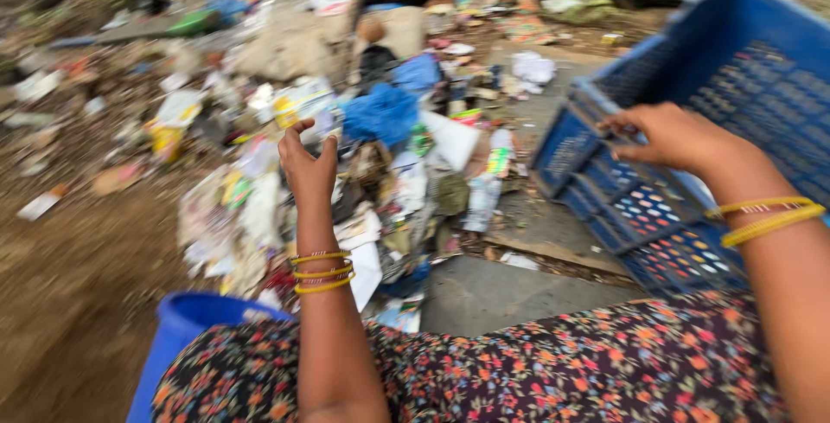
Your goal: The person sorts through a pile of trash on the ground by hand, picking up various plastic wrappers, containers, and scraps and placing some into a blue plastic crate while putting others into a blue bucket.
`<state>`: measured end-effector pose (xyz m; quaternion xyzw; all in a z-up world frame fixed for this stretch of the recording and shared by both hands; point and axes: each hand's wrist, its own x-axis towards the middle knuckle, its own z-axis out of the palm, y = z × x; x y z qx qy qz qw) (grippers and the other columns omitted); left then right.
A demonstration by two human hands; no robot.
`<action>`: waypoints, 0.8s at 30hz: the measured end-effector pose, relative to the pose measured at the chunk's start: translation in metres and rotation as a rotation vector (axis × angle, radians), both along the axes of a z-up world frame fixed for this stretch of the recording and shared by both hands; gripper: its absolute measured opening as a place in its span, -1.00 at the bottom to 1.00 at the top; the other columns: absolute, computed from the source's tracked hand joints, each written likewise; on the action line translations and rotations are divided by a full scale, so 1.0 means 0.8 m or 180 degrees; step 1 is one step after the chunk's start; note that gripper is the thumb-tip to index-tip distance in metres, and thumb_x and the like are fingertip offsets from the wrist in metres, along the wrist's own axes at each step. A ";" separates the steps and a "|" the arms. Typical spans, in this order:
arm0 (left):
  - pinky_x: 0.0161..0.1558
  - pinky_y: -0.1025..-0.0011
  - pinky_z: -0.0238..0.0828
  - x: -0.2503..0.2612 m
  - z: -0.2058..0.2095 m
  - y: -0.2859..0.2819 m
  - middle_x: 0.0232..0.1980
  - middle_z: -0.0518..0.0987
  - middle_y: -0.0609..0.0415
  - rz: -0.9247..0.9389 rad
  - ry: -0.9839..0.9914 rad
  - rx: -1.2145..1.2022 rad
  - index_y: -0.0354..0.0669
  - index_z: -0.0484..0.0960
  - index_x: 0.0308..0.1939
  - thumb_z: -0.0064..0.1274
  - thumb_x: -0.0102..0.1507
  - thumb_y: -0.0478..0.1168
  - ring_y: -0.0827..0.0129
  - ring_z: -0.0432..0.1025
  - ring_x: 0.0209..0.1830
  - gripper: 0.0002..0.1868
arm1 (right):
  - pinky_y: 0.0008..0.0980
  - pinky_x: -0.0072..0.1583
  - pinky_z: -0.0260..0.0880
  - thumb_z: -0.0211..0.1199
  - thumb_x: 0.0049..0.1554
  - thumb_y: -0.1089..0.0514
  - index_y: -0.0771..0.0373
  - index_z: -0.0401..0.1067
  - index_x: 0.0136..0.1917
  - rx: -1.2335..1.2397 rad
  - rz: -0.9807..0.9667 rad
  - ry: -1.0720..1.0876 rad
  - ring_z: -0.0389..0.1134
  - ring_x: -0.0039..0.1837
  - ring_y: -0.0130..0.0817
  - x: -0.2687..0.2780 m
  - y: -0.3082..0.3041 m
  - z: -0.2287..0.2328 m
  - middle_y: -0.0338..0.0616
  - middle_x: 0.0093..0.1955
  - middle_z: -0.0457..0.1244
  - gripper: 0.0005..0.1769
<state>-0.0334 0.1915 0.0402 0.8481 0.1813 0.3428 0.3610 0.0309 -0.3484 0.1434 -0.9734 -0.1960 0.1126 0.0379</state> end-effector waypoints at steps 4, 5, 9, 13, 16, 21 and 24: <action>0.20 -0.15 0.23 -0.030 -0.037 0.067 0.30 0.42 -0.06 0.1008 0.0895 -0.0484 0.19 0.53 0.11 0.25 0.09 0.02 -0.12 0.26 0.33 -0.49 | -0.14 0.34 0.39 0.40 0.04 -0.16 -0.16 0.31 0.46 -0.0552 0.0211 0.0498 0.36 0.35 -0.06 -0.007 0.049 -0.015 -0.08 0.35 0.32 -0.26; 0.21 -0.17 0.24 -0.033 -0.052 0.076 0.29 0.43 -0.05 0.1119 0.1053 -0.0607 0.22 0.54 0.10 0.24 0.09 0.04 -0.11 0.25 0.35 -0.50 | -0.15 0.36 0.38 0.39 0.04 -0.16 -0.16 0.31 0.45 -0.0592 0.0296 0.0549 0.36 0.36 -0.09 -0.011 0.061 -0.015 -0.12 0.35 0.32 -0.27; 0.29 -0.27 0.23 -0.038 -0.121 0.089 0.27 0.53 -0.01 0.1066 0.1880 -0.0812 0.27 0.60 0.09 0.19 0.12 0.07 -0.04 0.29 0.41 -0.55 | -0.18 0.39 0.36 0.36 0.04 -0.13 -0.18 0.30 0.44 -0.0642 0.0556 0.0642 0.33 0.39 -0.17 -0.026 0.106 -0.011 -0.22 0.39 0.30 -0.29; 0.22 -0.24 0.21 -0.038 -0.207 0.076 0.24 0.48 -0.03 0.1010 0.2140 -0.0216 0.26 0.70 -0.07 0.28 0.05 0.04 -0.09 0.23 0.39 -0.64 | -0.18 0.39 0.36 0.34 0.07 -0.14 -0.19 0.27 0.47 -0.0918 0.0575 0.0691 0.31 0.42 -0.20 -0.033 0.125 -0.011 -0.23 0.40 0.29 -0.29; 0.16 -0.15 0.34 -0.044 -0.258 0.070 0.16 0.59 -0.04 0.0962 0.2473 -0.0013 0.22 0.74 -0.11 0.24 0.12 0.07 -0.10 0.37 0.32 -0.71 | -0.20 0.39 0.35 0.35 0.06 -0.16 -0.15 0.30 0.44 -0.0829 0.0701 0.0654 0.30 0.43 -0.21 -0.028 0.119 -0.018 -0.25 0.39 0.30 -0.31; 0.17 0.05 0.43 -0.054 -0.255 0.040 0.15 0.63 0.01 0.0133 0.3516 -0.0182 0.06 0.66 0.04 0.43 -0.09 0.32 0.07 0.52 0.19 -0.25 | -0.19 0.35 0.41 0.35 0.05 -0.19 -0.12 0.35 0.42 -0.0847 0.0502 0.0716 0.39 0.35 -0.17 -0.015 0.107 -0.020 -0.21 0.36 0.34 -0.32; 0.21 0.03 0.35 -0.059 -0.221 0.007 0.18 0.62 -0.01 -0.0047 0.4064 0.0085 0.01 0.53 0.20 0.47 -0.19 0.41 0.07 0.53 0.19 0.02 | -0.18 0.33 0.45 0.31 0.08 -0.21 -0.13 0.38 0.40 -0.0902 0.0346 0.0776 0.45 0.29 -0.15 -0.012 0.107 -0.016 -0.20 0.33 0.37 -0.37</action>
